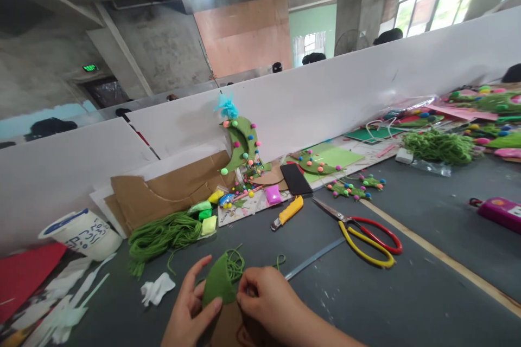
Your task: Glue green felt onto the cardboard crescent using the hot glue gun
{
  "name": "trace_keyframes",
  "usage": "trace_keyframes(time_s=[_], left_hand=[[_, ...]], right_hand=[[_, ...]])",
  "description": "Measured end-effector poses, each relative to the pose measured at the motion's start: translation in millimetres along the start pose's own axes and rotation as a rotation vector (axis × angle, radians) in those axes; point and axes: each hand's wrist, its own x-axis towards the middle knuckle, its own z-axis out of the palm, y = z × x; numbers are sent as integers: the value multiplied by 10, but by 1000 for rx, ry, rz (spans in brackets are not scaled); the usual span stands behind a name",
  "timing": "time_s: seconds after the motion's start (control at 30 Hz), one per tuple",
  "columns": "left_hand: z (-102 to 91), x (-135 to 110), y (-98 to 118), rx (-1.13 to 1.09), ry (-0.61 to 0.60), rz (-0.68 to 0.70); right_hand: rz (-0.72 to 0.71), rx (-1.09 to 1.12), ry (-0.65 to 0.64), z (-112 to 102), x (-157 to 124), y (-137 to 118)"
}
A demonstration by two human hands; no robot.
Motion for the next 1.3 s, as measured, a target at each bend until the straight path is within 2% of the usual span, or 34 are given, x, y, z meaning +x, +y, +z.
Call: trace_keyframes(time_s=[0.2,0.3,0.43,0.57,0.77,0.83,0.97,1.13,1.23,1.3], left_hand=[[-28,-15,-92,149,6,-11],[-27,-34,-19,181,-7,42],[-55,-57,150,433,-31,170],[-68,-67,254,583,-186,139],[-45,-76,326,603,-170,131],[-72,-80,358,609,-91,166],[-185,-80,409,669,158,283],[-340,-37,425,845,234,317],[-392,1,407,880,317,331],[-411,26,388,877,363,320]], right_hand=[[4,-8,-6,53,-15,14],[0,-30,-18,50,-21,-13],[-12,-59,-40,11,-37,-70],[-11,-68,-70,1,-53,-96],[-46,-48,-110,-46,-46,-125],[-83,-41,-110,-140,-47,-168],[-152,-56,-74,-409,-42,-242],[-166,-167,18,-646,90,-127],[-130,-238,69,-662,154,-53],[-115,-291,122,-601,124,-61]])
